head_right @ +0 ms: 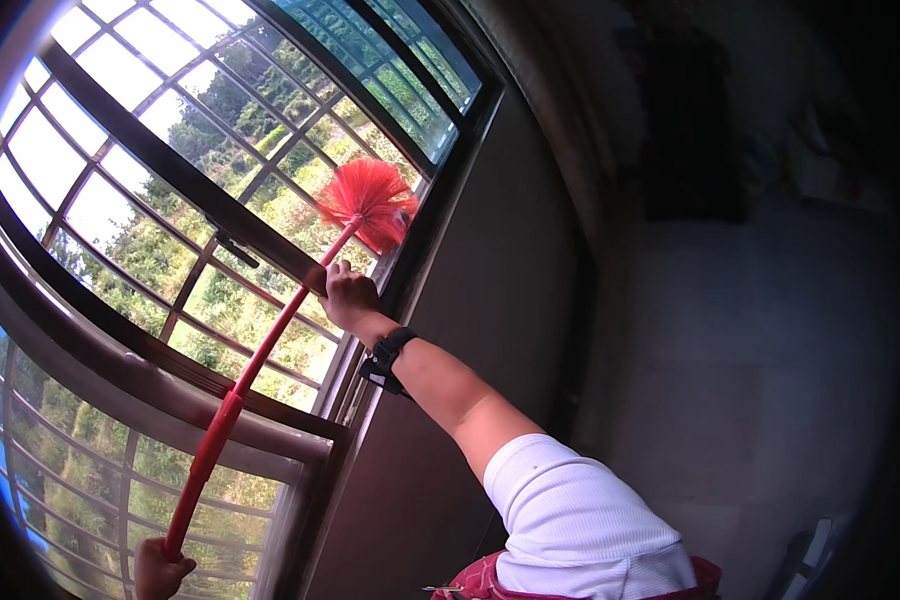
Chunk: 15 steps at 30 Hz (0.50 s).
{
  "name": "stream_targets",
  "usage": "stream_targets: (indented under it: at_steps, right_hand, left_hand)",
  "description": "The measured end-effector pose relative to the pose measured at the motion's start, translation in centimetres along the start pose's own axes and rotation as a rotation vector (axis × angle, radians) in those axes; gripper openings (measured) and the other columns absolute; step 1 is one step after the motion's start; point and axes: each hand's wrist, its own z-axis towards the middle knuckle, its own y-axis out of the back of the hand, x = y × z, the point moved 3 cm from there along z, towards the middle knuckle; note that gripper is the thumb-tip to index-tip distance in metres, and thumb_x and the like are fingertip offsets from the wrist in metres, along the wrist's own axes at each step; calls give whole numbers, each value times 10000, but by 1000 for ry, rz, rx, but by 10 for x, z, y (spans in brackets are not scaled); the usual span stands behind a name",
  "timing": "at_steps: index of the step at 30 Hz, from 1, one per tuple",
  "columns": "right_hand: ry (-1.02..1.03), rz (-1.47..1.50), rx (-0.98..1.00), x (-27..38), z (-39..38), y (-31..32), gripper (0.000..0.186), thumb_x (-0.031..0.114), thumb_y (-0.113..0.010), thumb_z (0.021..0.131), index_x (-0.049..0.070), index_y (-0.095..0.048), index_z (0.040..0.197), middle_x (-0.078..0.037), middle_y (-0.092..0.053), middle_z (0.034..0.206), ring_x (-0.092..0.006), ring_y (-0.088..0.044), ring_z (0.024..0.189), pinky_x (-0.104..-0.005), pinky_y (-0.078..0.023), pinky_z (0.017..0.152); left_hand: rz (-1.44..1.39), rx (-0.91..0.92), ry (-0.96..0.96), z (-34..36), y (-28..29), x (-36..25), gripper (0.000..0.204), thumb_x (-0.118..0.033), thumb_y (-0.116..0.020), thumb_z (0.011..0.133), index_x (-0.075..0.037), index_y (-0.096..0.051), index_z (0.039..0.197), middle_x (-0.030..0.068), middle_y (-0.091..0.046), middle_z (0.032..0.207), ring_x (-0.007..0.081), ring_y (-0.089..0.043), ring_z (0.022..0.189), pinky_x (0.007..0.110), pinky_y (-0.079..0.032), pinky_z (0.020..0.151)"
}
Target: The person cleans a window and its frame using a red duster. Then the person uses their fingers to remove small debris from the window track.
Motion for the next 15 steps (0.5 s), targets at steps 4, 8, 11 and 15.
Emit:
stream_targets:
  at_steps: [4, 8, 11, 15]
  right_hand:
    - [7, -4, -36, -9, 6, 5, 486, 301, -781, 719, 46, -542, 1058, -151, -579, 1005, -320, -657, 837, -407, -536, 716]
    - [13, -16, -21, -11, 0, 10, 468, 296, -782, 720, 40, -534, 1023, -154, -583, 992, -326, -656, 837, -413, -539, 708]
    - [0, -18, 14, 1, -2, 8, 463, 289, -776, 725, 35, -516, 1011, -160, -583, 992, -344, -651, 834, -430, -539, 702]
    - [-44, -46, -12, 1, 2, 3, 446, 278, -768, 723, 35, -522, 1006, -169, -575, 1010, -340, -650, 835, -426, -540, 707]
  left_hand:
    - [-33, 2, 10, -23, 3, 13, 203, -142, -752, 757, -6, -601, 761, 70, -584, 589, 158, -516, 535, 350, -426, 516]
    - [117, -7, 279, -105, 35, 81, 241, -200, -782, 752, -22, -644, 839, 62, -614, 635, 133, -569, 607, 317, -473, 585]
    - [-230, 74, 353, -105, 42, 142, 244, -193, -787, 743, -23, -623, 805, 57, -594, 615, 137, -549, 581, 317, -463, 559]
    - [-34, 37, 46, -29, -4, 21, 215, -159, -736, 781, -5, -586, 768, 59, -561, 581, 157, -503, 523, 341, -423, 514]
